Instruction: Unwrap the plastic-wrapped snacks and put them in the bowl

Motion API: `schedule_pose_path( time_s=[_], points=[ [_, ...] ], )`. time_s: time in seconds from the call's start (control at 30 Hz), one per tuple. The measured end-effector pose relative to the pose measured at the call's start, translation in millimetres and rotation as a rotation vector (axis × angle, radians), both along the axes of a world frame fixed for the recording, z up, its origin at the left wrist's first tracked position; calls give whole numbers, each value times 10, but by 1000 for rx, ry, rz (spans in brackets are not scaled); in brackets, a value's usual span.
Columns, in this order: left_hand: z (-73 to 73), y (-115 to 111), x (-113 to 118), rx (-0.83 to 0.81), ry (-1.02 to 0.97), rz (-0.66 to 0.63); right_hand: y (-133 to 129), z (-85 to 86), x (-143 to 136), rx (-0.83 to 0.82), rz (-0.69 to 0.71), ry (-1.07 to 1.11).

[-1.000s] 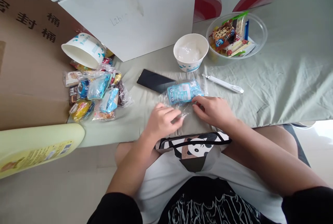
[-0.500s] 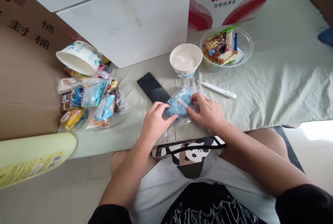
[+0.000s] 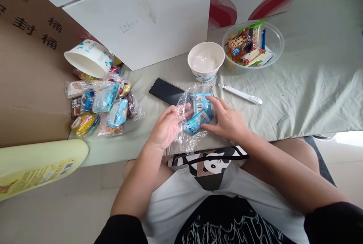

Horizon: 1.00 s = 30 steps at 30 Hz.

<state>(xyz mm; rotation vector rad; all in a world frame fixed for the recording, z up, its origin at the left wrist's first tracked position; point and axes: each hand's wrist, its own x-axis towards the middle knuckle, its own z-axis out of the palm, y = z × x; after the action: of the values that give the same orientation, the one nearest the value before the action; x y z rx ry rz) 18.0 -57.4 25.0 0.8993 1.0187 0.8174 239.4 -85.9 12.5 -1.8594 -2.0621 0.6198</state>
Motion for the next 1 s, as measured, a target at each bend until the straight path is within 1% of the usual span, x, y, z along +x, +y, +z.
schedule_pose_path(
  time_s=[0.07,0.17,0.23,0.3,0.47,0.63,0.73,0.8,0.83,0.93,1.0],
  points=[
    [34,4,29,-69,-109,-18,-2,-6,-4,23,6,9],
    [22,10,93,-164,-190,-16,-2,-10,-2,30,21,38],
    [-10,11,136,-229,-219,19,0,-7,4,22,41,56],
    [-42,15,161,-246,-203,69,3,-5,12,22,58,62],
    [-96,91,116,-120,-64,239,6,-15,30,47,67,19],
    [-178,186,99,-65,-39,403,8,-48,50,82,74,-20],
    [-219,203,122,67,68,572,0,-70,55,81,85,-12],
    [-226,215,116,154,151,665,-10,-78,61,94,99,40],
    [-224,223,105,170,171,689,-13,-77,67,106,112,89],
    [-208,259,64,128,178,705,-5,-48,116,186,145,280],
    [-206,280,51,109,180,704,15,-15,176,284,127,365]
  ],
)
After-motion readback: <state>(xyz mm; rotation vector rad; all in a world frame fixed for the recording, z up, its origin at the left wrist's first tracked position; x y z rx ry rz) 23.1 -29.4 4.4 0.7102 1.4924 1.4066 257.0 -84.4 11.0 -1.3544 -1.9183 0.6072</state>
